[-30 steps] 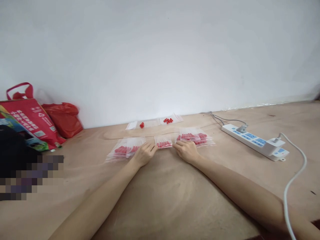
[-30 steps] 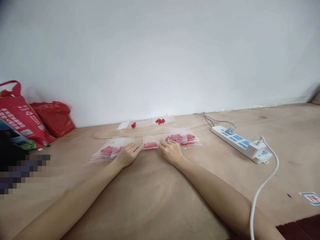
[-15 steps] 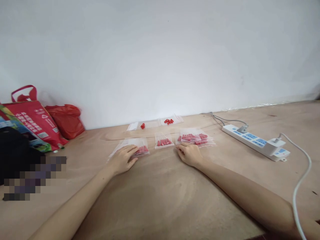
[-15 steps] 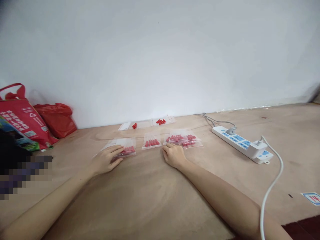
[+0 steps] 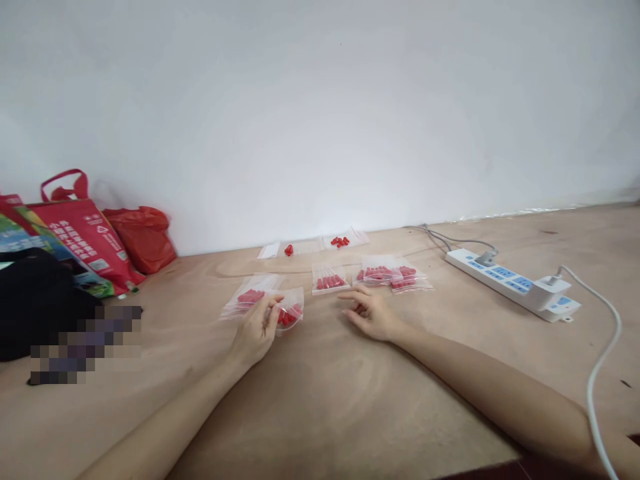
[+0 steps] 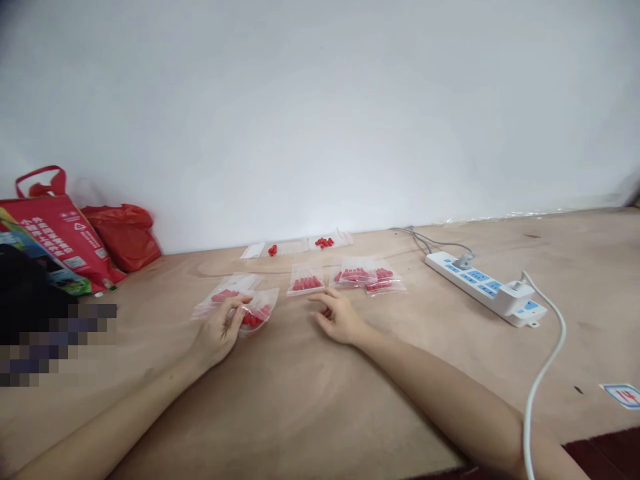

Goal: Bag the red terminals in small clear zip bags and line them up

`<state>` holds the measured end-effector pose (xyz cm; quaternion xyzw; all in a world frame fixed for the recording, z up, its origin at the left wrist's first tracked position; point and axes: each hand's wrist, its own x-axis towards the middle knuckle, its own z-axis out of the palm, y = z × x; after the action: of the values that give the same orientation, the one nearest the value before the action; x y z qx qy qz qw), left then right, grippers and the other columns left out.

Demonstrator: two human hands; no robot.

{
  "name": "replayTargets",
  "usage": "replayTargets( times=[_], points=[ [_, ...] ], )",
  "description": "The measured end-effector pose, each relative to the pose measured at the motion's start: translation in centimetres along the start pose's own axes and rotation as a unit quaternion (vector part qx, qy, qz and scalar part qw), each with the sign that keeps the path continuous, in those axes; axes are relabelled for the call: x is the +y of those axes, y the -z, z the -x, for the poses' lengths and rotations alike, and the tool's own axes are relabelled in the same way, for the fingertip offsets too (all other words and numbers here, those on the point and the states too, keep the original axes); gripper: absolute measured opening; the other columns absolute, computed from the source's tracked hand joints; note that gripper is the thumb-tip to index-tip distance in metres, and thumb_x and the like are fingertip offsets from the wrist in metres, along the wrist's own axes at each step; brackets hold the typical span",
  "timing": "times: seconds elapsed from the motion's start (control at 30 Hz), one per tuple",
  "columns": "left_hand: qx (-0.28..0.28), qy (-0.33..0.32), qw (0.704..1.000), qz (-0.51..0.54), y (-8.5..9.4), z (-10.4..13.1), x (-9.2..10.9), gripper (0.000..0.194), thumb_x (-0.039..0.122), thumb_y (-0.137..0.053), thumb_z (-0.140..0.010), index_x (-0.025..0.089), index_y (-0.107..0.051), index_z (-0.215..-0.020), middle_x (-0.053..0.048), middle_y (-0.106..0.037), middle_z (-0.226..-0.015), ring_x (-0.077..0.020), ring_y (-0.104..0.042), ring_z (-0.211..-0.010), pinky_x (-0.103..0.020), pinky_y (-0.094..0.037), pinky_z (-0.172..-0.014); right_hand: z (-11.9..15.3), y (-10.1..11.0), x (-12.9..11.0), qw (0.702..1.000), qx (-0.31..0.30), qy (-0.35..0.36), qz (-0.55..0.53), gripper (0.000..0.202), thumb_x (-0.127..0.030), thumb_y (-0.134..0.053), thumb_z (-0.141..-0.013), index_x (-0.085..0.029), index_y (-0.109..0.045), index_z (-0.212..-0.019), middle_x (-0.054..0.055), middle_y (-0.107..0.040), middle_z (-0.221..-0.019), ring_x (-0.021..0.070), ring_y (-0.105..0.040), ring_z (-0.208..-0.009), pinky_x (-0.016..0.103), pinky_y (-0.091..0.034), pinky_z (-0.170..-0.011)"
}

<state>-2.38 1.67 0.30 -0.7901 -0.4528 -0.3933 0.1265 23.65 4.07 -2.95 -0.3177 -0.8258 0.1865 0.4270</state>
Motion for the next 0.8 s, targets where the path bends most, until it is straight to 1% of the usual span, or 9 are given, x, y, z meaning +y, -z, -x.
replayTargets(
  times=[0.13, 0.2, 0.27, 0.4, 0.47, 0.57, 0.63, 0.7, 0.8],
  points=[
    [0.016, 0.085, 0.991, 0.105, -0.3, 0.7, 2.1, 0.015, 0.025, -0.037, -0.086, 0.017, -0.049, -0.085, -0.004, -0.065, -0.084, -0.0125, -0.062, -0.072, -0.023, -0.050, -0.063, 0.1, -1.4, -2.0, 0.982, -0.089, -0.013, -0.163, 0.055, -0.016, -0.048, -0.079, -0.027, -0.027, -0.128, 0.012, -0.032, -0.130, 0.0101, -0.061, -0.077, 0.023, -0.052, -0.063],
    [0.004, 0.070, 0.988, 0.141, -0.6, 0.8, 2.9, 0.013, 0.024, -0.037, -0.086, 0.017, -0.047, -0.083, -0.005, -0.064, -0.088, -0.0123, -0.062, -0.076, -0.023, -0.050, -0.065, 0.1, -1.8, -2.5, 0.976, -0.099, 0.012, -0.194, 0.061, -0.016, -0.047, -0.080, -0.028, -0.019, -0.132, 0.012, -0.027, -0.134, 0.0121, -0.059, -0.087, 0.025, -0.052, -0.069],
    [-0.022, 0.026, 0.986, 0.162, -1.0, 0.6, 3.7, 0.012, 0.021, -0.037, -0.086, 0.017, -0.046, -0.081, -0.006, -0.064, -0.092, -0.0126, -0.061, -0.081, -0.024, -0.050, -0.068, 0.0, -1.8, -2.7, 0.980, -0.068, 0.041, -0.183, 0.063, -0.017, -0.049, -0.079, -0.026, -0.017, -0.133, 0.013, -0.028, -0.134, 0.0153, -0.054, -0.099, 0.028, -0.050, -0.076],
    [-0.041, -0.078, 0.981, 0.171, -2.4, -0.6, 4.2, 0.008, 0.015, -0.036, -0.085, 0.017, -0.044, -0.084, -0.008, -0.062, -0.096, -0.0137, -0.060, -0.091, -0.026, -0.050, -0.073, -0.3, -0.8, -2.3, 0.992, 0.013, 0.100, -0.076, 0.049, -0.016, -0.051, -0.077, -0.021, -0.036, -0.124, 0.012, -0.042, -0.124, 0.0199, -0.043, -0.113, 0.035, -0.045, -0.085],
    [-0.041, -0.146, 0.972, 0.182, -3.4, -1.4, 4.0, 0.009, 0.013, -0.036, -0.084, 0.017, -0.043, -0.086, -0.009, -0.061, -0.098, -0.0150, -0.057, -0.097, -0.031, -0.049, -0.080, -0.4, -0.1, -1.6, 0.990, 0.030, 0.135, -0.023, 0.038, -0.013, -0.048, -0.077, -0.020, -0.046, -0.114, 0.011, -0.049, -0.115, 0.0192, -0.047, -0.109, 0.037, -0.043, -0.088],
    [-0.045, -0.222, 0.954, 0.196, -4.8, -2.6, 3.5, 0.009, 0.012, -0.039, -0.082, 0.017, -0.043, -0.088, -0.010, -0.059, -0.101, -0.0159, -0.054, -0.103, -0.034, -0.048, -0.085, -0.5, 0.6, -0.1, 0.986, 0.041, 0.161, 0.028, 0.033, -0.010, -0.045, -0.076, -0.019, -0.049, -0.108, 0.011, -0.053, -0.109, 0.0176, -0.052, -0.102, 0.036, -0.044, -0.087],
    [-0.066, -0.250, 0.947, 0.192, -5.6, -3.2, 3.2, 0.010, 0.018, -0.047, -0.080, 0.017, -0.043, -0.090, -0.011, -0.058, -0.102, -0.0174, -0.052, -0.105, -0.035, -0.048, -0.085, -0.6, 0.9, 1.0, 0.985, 0.036, 0.161, 0.056, 0.031, -0.010, -0.045, -0.077, -0.018, -0.050, -0.106, 0.012, -0.053, -0.109, 0.0173, -0.052, -0.101, 0.035, -0.045, -0.085],
    [-0.103, -0.266, 0.941, 0.181, -6.2, -3.5, 2.9, 0.022, 0.025, -0.055, -0.075, 0.016, -0.044, -0.093, -0.012, -0.057, -0.105, -0.0195, -0.051, -0.107, -0.036, -0.047, -0.086, -0.6, 1.1, 2.2, 0.984, 0.019, 0.154, 0.083, 0.030, -0.010, -0.045, -0.077, -0.018, -0.051, -0.105, 0.012, -0.053, -0.109, 0.0173, -0.052, -0.101, 0.035, -0.046, -0.083],
    [-0.125, -0.243, 0.952, 0.140, -6.7, -3.7, 2.3, 0.022, 0.020, -0.052, -0.077, 0.016, -0.047, -0.098, -0.010, -0.058, -0.105, -0.0178, -0.053, -0.103, -0.035, -0.048, -0.085, -0.6, 1.4, 3.5, 0.982, -0.012, 0.132, 0.134, 0.028, -0.013, -0.047, -0.079, -0.018, -0.053, -0.106, 0.012, -0.052, -0.111, 0.0180, -0.053, -0.100, 0.035, -0.046, -0.083]
  ],
)
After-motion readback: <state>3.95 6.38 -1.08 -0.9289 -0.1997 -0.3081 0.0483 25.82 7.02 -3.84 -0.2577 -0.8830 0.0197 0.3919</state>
